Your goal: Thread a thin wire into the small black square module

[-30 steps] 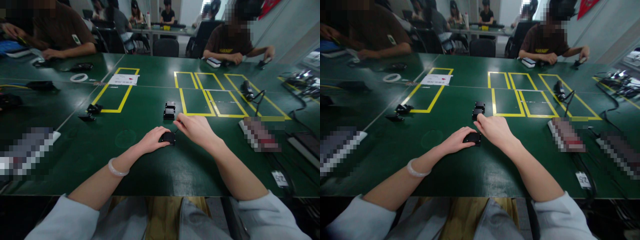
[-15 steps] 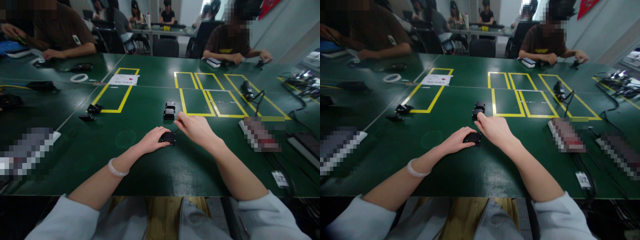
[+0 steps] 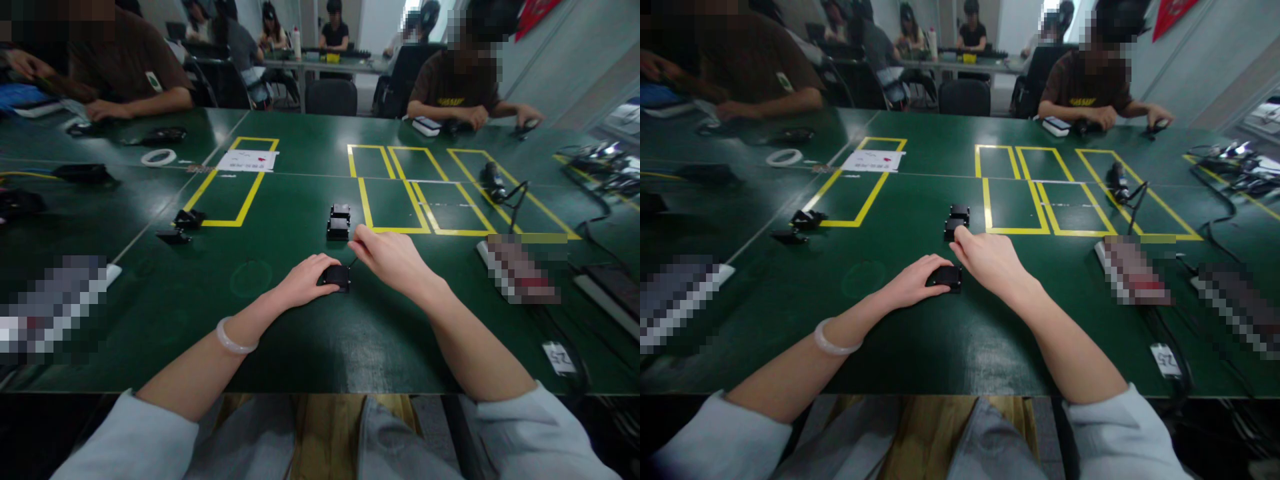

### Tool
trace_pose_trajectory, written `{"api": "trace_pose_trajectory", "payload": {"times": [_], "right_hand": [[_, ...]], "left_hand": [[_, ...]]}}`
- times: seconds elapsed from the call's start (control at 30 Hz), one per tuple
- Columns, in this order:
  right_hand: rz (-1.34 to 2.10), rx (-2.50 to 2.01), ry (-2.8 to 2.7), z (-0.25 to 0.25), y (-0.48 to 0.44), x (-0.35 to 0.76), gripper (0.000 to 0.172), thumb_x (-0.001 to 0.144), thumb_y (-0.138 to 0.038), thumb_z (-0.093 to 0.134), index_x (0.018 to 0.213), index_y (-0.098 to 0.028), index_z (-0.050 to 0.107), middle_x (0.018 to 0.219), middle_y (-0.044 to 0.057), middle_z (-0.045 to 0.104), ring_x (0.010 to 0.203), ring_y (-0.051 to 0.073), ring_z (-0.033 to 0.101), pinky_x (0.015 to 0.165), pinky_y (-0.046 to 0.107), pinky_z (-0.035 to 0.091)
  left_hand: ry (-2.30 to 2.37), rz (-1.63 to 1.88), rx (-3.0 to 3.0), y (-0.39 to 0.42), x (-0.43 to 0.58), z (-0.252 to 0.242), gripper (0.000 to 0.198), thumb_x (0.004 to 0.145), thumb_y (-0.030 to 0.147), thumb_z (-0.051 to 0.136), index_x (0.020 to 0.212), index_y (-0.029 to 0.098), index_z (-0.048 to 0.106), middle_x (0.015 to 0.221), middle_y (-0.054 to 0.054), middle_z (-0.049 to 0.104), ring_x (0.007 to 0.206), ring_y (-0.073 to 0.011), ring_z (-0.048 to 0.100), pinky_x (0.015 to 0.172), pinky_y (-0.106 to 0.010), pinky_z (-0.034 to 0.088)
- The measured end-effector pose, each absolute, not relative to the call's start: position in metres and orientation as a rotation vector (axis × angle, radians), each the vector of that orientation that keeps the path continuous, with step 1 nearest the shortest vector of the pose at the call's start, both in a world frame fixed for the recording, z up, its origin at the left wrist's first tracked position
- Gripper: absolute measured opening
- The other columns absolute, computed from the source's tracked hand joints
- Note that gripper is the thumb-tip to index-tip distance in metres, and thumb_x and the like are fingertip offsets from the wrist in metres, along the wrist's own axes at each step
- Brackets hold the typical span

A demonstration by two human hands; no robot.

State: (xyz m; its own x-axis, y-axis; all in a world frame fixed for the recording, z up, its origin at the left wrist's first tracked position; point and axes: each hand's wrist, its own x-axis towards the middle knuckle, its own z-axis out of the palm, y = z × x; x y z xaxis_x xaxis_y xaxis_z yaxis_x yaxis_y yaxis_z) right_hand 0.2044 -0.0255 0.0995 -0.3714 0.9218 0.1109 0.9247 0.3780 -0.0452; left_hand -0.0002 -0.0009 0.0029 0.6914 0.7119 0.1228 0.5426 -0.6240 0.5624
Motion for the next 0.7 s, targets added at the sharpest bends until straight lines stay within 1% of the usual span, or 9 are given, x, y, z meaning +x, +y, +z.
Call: {"api": "trace_pose_trajectory", "payload": {"times": [0.2, 0.3, 0.4, 0.47, 0.6, 0.7], "right_hand": [[-0.003, -1.616, -2.468, 0.0983, -0.0269, 0.2046, 0.026, 0.096, -0.027, 0.032, 0.11, -0.019, 0.051, 0.087, 0.004, 0.07, 0.066, 0.015, 0.06, 0.055, 0.026, 0.024], [0.001, -1.587, -2.46, 0.0996, -0.0277, 0.2044, 0.024, 0.097, -0.03, 0.033, 0.106, -0.019, 0.052, 0.087, 0.004, 0.07, 0.067, 0.015, 0.06, 0.054, 0.025, 0.023], [-0.013, -1.634, -2.493, 0.1005, -0.0271, 0.2039, 0.031, 0.099, -0.039, 0.03, 0.101, -0.02, 0.054, 0.08, 0.004, 0.069, 0.065, 0.016, 0.06, 0.054, 0.026, 0.022], [-0.031, -1.68, -2.504, 0.1005, -0.0267, 0.2035, 0.032, 0.099, -0.037, 0.028, 0.102, -0.019, 0.055, 0.079, 0.005, 0.069, 0.064, 0.016, 0.06, 0.054, 0.026, 0.022], [-0.009, -1.634, -2.471, 0.1004, -0.0275, 0.2037, 0.026, 0.097, -0.027, 0.031, 0.109, -0.019, 0.052, 0.087, 0.004, 0.07, 0.066, 0.015, 0.06, 0.054, 0.026, 0.023], [0.005, -1.609, -2.466, 0.1017, -0.0282, 0.2037, 0.025, 0.097, -0.029, 0.032, 0.107, -0.018, 0.053, 0.087, 0.004, 0.07, 0.068, 0.015, 0.061, 0.054, 0.026, 0.023]], "left_hand": [[0.966, 0.447, 2.416, -0.002, 0.0002, 0.0047, 0.036, 0.086, 0.036, 0.063, 0.117, 0.022, 0.054, 0.117, -0.008, 0.06, 0.109, -0.0255, 0.055, 0.094, -0.04, 0.044], [0.961, 0.455, 2.413, -0.0017, 0.0004, 0.0051, 0.036, 0.086, 0.036, 0.063, 0.118, 0.021, 0.054, 0.116, -0.008, 0.06, 0.108, -0.0254, 0.055, 0.093, -0.039, 0.045], [0.963, 0.455, 2.409, -0.0011, 0.0005, 0.0056, 0.036, 0.086, 0.037, 0.063, 0.117, 0.021, 0.054, 0.115, -0.008, 0.06, 0.107, -0.0257, 0.055, 0.093, -0.04, 0.045], [0.963, 0.445, 2.411, -0.001, 0.0004, 0.0059, 0.036, 0.086, 0.038, 0.063, 0.117, 0.021, 0.054, 0.115, -0.008, 0.06, 0.107, -0.0258, 0.055, 0.093, -0.04, 0.045], [0.96, 0.446, 2.408, -0.0015, 0.0, 0.0058, 0.036, 0.086, 0.038, 0.062, 0.118, 0.022, 0.055, 0.116, -0.008, 0.059, 0.108, -0.0256, 0.055, 0.092, -0.039, 0.045], [0.96, 0.453, 2.412, -0.0016, -0.0001, 0.0048, 0.036, 0.086, 0.037, 0.063, 0.118, 0.021, 0.054, 0.115, -0.008, 0.06, 0.107, -0.0252, 0.055, 0.092, -0.039, 0.045]]}}
